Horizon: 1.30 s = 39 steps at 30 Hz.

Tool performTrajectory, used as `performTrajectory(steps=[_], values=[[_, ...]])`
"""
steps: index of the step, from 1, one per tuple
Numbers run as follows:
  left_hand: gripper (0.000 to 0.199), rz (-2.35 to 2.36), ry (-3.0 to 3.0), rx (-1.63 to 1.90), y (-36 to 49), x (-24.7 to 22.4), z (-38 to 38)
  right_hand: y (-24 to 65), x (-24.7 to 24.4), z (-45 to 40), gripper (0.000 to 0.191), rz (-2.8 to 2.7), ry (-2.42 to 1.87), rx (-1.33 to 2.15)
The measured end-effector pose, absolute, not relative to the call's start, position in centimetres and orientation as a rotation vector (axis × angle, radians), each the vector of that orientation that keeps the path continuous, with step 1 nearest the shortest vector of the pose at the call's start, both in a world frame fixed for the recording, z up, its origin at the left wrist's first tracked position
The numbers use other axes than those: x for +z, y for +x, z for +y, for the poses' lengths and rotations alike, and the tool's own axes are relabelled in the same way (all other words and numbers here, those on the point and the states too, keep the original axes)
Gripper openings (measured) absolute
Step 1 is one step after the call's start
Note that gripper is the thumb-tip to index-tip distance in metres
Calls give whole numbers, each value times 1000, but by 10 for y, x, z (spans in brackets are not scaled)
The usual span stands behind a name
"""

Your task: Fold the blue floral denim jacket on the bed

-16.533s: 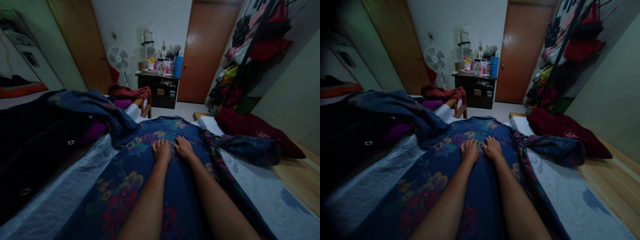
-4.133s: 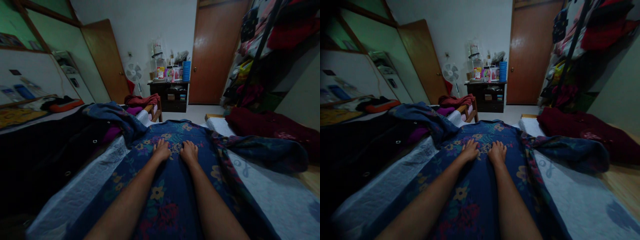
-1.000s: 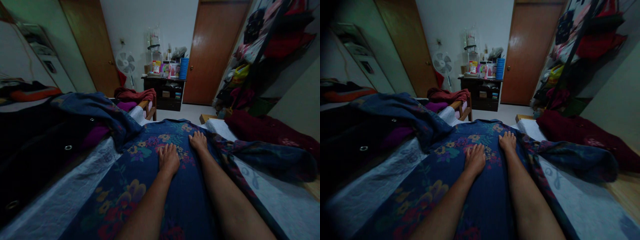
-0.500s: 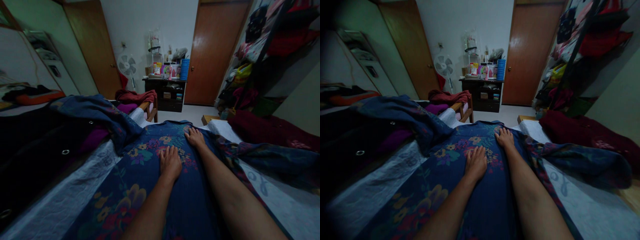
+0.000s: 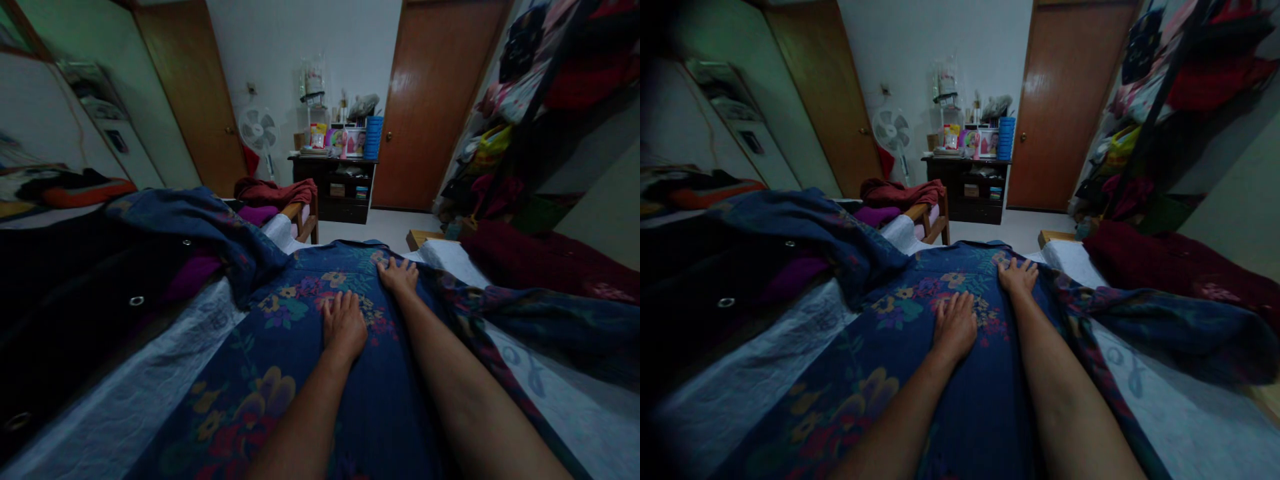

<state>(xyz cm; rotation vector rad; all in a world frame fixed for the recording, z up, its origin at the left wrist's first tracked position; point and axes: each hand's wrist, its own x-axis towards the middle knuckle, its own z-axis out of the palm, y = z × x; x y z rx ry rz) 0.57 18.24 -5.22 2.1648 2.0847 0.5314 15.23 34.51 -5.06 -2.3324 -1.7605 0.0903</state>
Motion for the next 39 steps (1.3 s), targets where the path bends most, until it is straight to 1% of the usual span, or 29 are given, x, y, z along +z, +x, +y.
performTrajectory(steps=[12,14,19,23,39], values=[[48,2089,2159,540,6,-53,184,152,-56,347,79,-1574,-2364,-17],[48,2093,2157,542,7,-54,184,154,-56,345,75,-1627,-2327,-47],[48,2090,2151,542,7,-53,183,161,-50,340,53,-1976,-2086,-4],[48,2092,2150,563,7,-51,182,162,-46,335,43,-2032,-2079,31],[50,2087,2138,531,7,-48,182,172,-49,290,55,-1908,-2313,-41]])
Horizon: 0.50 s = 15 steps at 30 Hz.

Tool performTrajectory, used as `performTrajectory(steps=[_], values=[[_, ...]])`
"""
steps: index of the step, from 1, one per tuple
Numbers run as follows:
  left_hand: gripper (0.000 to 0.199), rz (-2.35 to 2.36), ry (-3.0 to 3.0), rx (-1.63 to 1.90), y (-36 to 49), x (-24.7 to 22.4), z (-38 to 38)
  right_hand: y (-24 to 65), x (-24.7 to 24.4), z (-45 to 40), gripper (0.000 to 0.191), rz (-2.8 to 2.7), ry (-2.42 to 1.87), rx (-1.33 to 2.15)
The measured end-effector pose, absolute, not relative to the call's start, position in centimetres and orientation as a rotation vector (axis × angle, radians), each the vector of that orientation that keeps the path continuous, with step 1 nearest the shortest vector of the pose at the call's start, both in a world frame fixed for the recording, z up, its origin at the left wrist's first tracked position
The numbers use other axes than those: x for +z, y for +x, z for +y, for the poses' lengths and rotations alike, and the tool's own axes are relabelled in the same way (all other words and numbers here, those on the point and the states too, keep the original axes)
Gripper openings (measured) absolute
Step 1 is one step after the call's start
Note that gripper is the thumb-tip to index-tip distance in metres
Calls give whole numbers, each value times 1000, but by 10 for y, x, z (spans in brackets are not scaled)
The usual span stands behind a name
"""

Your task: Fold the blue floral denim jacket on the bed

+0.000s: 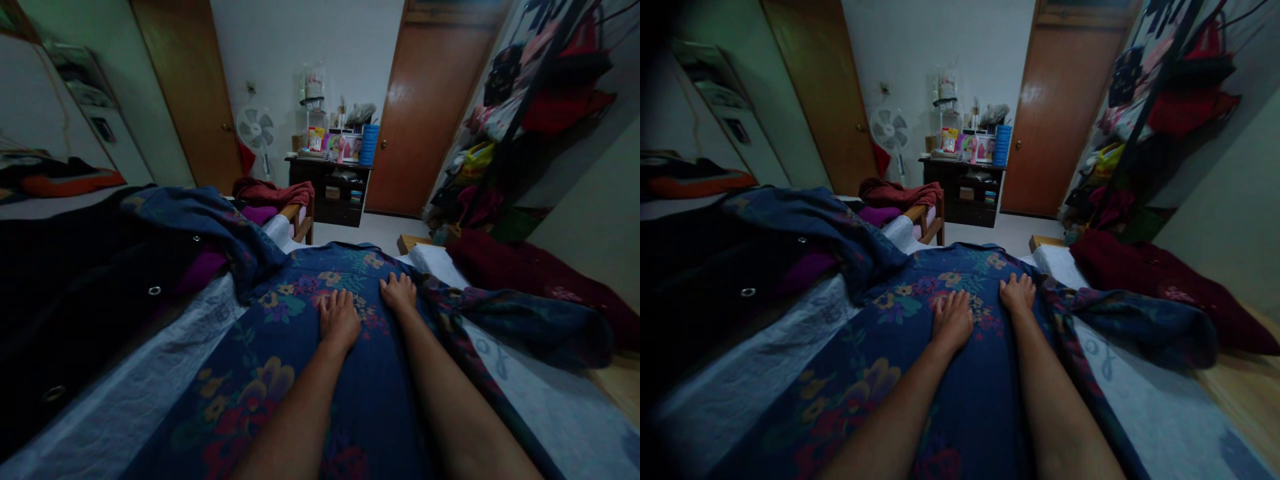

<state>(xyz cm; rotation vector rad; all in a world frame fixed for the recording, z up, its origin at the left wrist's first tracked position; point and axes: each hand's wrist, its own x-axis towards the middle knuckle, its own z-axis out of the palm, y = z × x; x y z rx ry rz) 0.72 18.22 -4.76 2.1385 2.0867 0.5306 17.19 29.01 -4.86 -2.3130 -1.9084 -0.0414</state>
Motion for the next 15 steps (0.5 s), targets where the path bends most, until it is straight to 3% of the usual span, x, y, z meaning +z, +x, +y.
performTrajectory(steps=[15], values=[[49,2058,2177,547,5,-49,179,166,-41,213,55,-1911,-2302,62]])
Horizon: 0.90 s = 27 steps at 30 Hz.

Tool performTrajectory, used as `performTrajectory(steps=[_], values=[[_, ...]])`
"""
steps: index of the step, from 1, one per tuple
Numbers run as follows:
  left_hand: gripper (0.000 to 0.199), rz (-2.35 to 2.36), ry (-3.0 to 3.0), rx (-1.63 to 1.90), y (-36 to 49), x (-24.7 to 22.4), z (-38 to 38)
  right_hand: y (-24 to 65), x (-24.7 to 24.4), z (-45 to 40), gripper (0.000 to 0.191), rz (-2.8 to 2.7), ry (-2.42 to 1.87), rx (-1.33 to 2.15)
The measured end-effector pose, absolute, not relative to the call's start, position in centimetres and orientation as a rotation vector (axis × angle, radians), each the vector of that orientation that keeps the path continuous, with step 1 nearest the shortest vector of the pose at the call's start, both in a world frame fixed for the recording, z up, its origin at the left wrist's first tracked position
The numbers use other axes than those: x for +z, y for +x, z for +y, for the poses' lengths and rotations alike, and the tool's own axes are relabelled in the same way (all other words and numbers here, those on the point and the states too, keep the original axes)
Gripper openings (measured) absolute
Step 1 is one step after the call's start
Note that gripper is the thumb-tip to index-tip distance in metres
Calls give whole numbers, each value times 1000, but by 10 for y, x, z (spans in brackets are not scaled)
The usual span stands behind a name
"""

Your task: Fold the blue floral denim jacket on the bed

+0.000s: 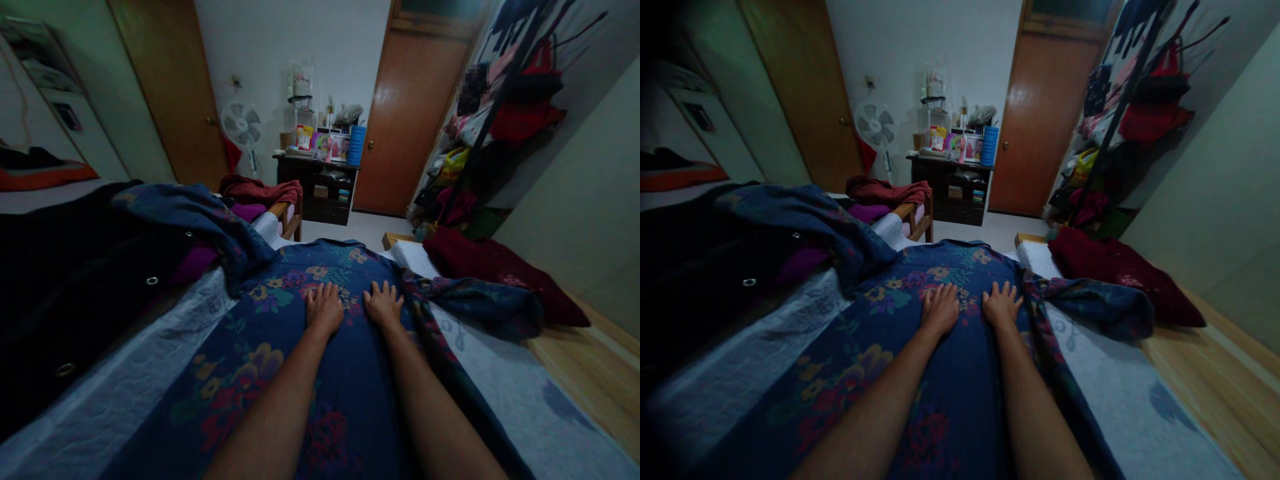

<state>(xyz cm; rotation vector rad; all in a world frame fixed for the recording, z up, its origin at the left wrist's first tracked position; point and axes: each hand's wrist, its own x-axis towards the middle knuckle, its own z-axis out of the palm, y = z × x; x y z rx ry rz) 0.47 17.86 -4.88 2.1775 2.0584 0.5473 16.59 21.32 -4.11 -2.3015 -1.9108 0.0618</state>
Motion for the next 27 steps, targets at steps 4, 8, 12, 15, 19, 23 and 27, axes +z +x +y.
performTrajectory(steps=[4,8,12,15,19,23,27], values=[[47,2038,2159,596,4,-48,178,161,-41,196,47,-1880,-2228,9],[44,1999,2158,666,0,-52,181,144,-42,179,44,-2127,-1891,38],[43,1967,2155,725,-3,-56,183,138,-43,167,48,-2296,-1774,194],[42,1967,2125,769,-3,-54,183,153,-41,162,55,-2222,-1947,204],[36,1953,2107,790,-3,-46,182,179,-38,154,62,-2107,-2141,201],[33,1946,2125,794,-4,-42,180,190,-39,137,64,-2030,-2229,195],[33,1960,2150,772,-3,-41,179,192,-42,114,63,-1997,-2239,184]])
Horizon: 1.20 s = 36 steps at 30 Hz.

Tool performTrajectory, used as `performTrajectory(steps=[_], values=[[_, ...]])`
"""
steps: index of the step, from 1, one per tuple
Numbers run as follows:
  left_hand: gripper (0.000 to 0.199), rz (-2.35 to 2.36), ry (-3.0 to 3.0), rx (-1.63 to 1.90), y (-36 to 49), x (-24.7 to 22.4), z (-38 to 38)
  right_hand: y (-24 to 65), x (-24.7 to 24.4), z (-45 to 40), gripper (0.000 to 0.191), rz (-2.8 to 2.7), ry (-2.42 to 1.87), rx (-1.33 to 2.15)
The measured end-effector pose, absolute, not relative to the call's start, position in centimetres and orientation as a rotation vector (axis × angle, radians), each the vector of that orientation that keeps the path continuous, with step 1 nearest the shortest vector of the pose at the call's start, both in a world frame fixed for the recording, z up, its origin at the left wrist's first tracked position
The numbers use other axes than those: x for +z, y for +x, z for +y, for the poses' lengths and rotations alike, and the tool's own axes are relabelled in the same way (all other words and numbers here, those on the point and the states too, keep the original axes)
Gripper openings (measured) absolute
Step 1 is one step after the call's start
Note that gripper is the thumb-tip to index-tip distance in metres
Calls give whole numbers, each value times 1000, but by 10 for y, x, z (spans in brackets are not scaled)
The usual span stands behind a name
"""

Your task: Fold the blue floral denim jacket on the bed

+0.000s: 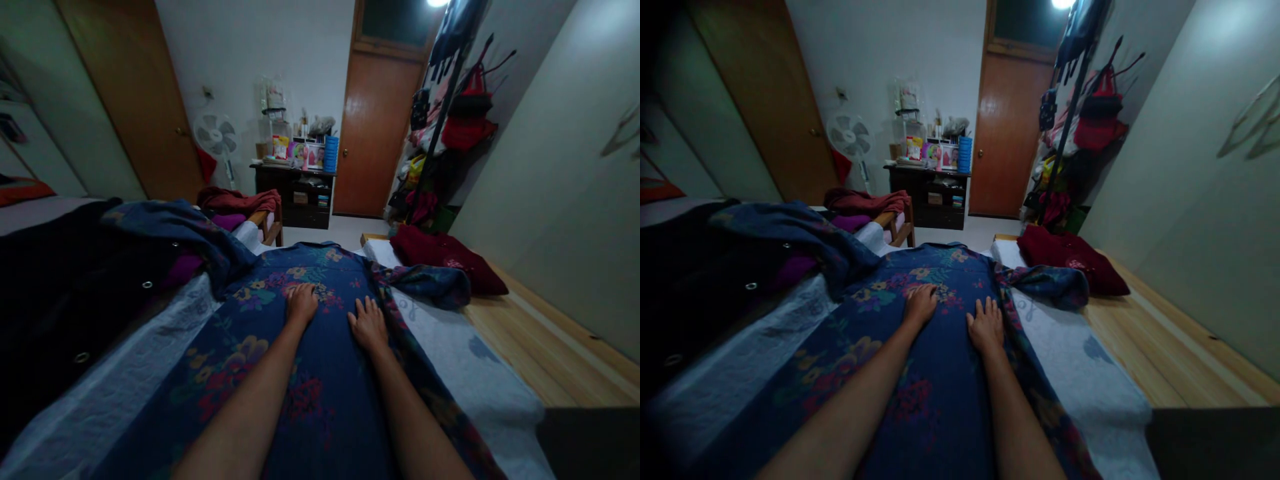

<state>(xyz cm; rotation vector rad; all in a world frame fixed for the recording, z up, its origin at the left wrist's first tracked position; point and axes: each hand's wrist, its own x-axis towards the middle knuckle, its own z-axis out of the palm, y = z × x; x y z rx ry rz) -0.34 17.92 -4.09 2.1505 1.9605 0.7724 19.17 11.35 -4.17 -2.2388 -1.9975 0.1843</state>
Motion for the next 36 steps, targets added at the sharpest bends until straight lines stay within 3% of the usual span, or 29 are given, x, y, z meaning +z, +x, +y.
performTrajectory(steps=[9,18,26,36], values=[[44,1927,2265,568,1,-45,159,192,-45,71,63,-2014,-2194,168],[55,1755,2473,261,-5,-46,54,192,-44,64,56,-2019,-2146,121],[56,1688,2489,308,-14,-41,-13,190,-41,40,57,-2061,-2156,93],[45,1661,2412,478,-17,-33,-31,191,-36,11,54,-2064,-2171,122]])
